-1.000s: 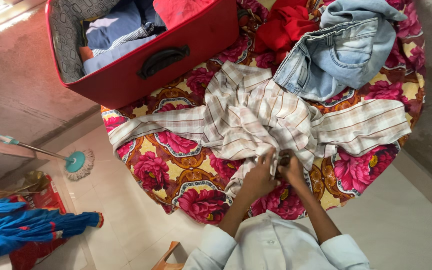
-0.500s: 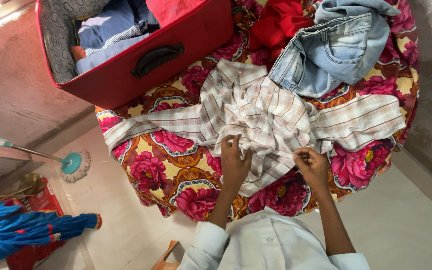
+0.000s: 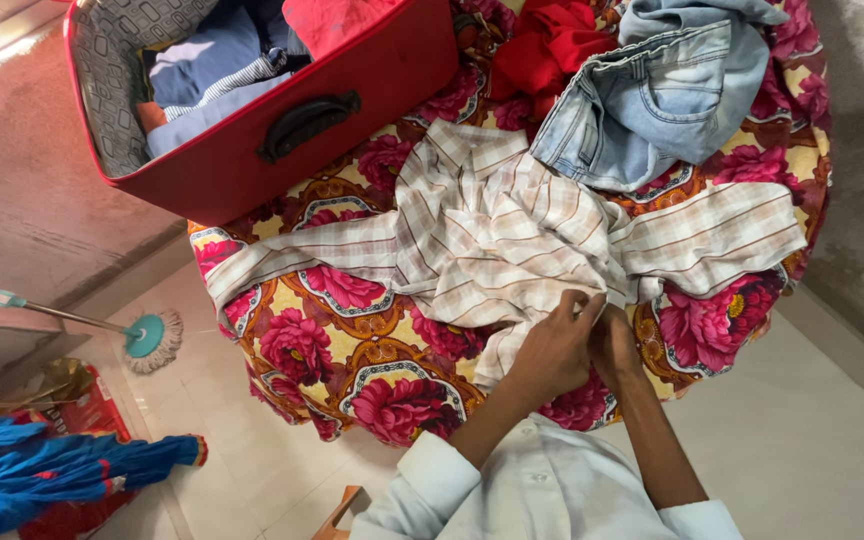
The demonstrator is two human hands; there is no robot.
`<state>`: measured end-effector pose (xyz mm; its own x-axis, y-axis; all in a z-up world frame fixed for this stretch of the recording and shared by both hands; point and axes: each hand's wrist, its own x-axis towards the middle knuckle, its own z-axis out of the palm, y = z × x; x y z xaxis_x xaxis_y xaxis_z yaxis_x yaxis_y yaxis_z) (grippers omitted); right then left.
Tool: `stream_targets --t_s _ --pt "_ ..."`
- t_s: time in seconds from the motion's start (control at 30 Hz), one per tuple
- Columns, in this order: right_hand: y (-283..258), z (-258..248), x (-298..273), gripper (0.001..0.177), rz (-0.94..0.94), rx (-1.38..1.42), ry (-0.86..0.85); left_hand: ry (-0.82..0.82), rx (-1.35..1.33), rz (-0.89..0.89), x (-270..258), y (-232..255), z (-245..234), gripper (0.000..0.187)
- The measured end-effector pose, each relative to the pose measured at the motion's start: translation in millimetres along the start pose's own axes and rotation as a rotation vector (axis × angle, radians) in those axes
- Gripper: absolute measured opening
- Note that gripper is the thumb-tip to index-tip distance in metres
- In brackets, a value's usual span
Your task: The person folds a striped shirt and a red shirt on a bed. They smooth the fabric, fold the sleeves and body, and place the folded striped shirt into a red suitcase. The person then picks up the red shirt and begins folding it.
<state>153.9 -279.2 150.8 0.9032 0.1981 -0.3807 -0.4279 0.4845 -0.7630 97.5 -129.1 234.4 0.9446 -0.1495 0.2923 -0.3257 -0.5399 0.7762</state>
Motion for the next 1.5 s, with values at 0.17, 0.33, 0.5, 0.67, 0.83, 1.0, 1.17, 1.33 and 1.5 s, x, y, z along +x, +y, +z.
stream_targets --t_s 0.17,0.33,0.5,0.67,0.83,1.0,1.17,1.33,1.5 --pt "2.5 -14.0 5.4 0.026 0.073 0.120 -0.010 -0.094 0.054 0.004 -3.1 19.7 -15.4 0.054" --pt "-4.6 -2.4 0.9 0.025 0.027 0.085 -0.195 0.267 -0.126 0.008 -1.0 3.0 -22.5 0.038" --pt "-35.1 54.5 24.2 0.018 -0.126 -0.339 -0.331 0.314 -0.455 -0.242 38.4 -44.5 -43.1 0.043" --pt "-100.2 93.5 49.8 0.021 -0.588 -0.737 -0.251 0.718 -0.617 -0.359 72.3 -94.5 -135.9 0.039" --pt "-194.1 0.5 16.0 0.029 -0.884 -0.723 0.236 1.010 -0.343 -0.097 -6.0 -129.2 -311.3 0.046" --pt "-162.2 -22.2 22.3 0.022 -1.096 -0.880 0.368 1.066 -0.549 -0.373 -31.7 -144.3 -285.4 0.034" --pt "-115.4 -26.1 6.3 0.031 -0.831 -0.931 0.458 0.945 -0.484 -0.753 -75.9 -199.0 -235.3 0.046" --pt "-3.1 -100.5 -17.4 0.036 -0.304 -1.183 0.337 0.463 -0.436 -1.204 -193.4 -257.4 -123.9 0.047" --pt "46.0 -160.9 -33.5 0.032 -0.269 -1.114 0.553 0.527 0.001 -0.824 -251.0 -283.5 -85.2 0.034"
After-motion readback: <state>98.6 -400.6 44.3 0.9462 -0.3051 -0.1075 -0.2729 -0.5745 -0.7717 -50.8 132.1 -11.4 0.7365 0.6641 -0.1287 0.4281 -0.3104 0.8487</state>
